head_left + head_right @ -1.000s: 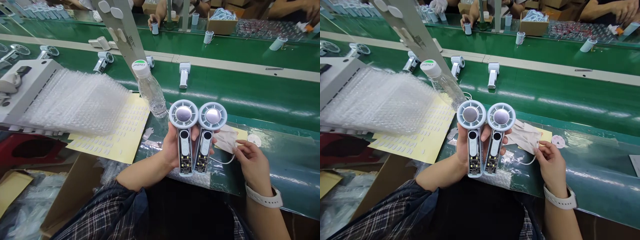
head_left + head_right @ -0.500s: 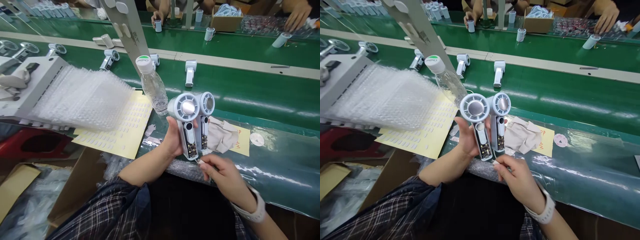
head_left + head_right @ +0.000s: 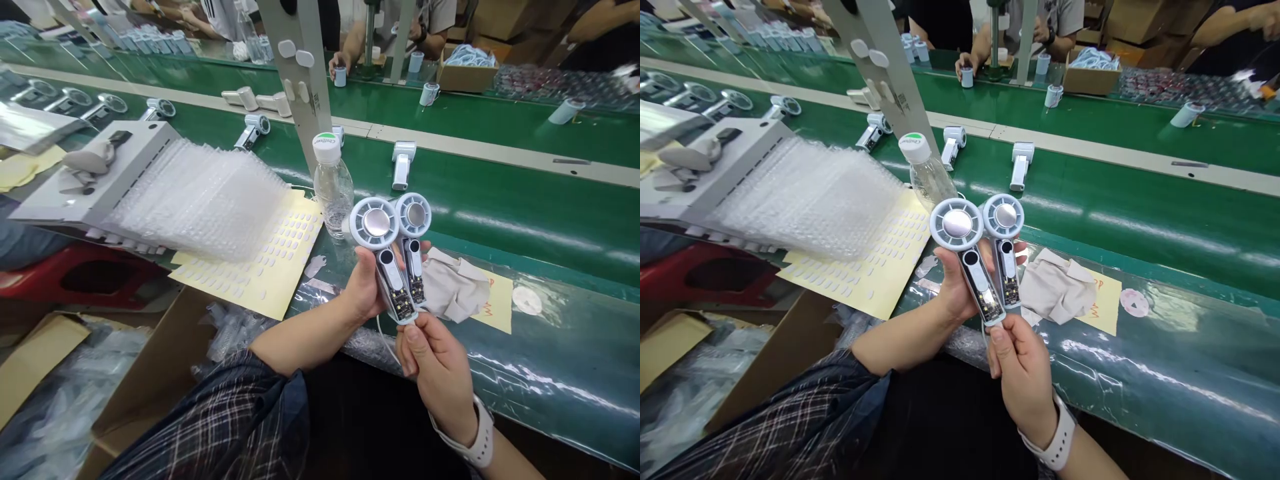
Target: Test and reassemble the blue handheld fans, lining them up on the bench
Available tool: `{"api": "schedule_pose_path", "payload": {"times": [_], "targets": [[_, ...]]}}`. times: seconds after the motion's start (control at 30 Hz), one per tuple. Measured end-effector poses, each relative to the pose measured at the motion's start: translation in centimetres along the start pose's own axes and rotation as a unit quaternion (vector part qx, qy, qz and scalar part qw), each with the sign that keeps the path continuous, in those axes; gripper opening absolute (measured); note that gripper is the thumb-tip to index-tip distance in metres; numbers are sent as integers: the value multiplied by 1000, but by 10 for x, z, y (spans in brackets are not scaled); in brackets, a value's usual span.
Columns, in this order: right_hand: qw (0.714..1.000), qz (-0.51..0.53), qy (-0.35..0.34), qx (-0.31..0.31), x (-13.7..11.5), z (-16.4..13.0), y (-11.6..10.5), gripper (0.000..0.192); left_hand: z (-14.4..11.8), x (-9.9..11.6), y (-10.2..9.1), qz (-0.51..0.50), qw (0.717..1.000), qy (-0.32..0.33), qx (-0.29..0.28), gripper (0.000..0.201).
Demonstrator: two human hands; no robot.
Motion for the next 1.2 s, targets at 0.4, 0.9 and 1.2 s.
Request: {"api": "schedule_pose_path", "payload": {"times": [0.4,0.9,1.2], "targets": [[971,-161,-176,8,-19,1,-15,33,-6,4,5,-79,993,-88,24,81],[997,-40,-28,59,9,3,-19,37,-8,-5,-1,64,998,-3,-6,87],[980,-111,-148,76,-15,28,-67,47,-18,1,9,204,958,-52,-193,52]]}}
Point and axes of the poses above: each hand's wrist, its own z-axis towards the middle knuckle, its own y-axis out of the palm, x = y × z, the point moved 5 cm from there along z, towards the middle knuckle, and after that the axes turned 13 degrees about x, right-handed, at the moved point
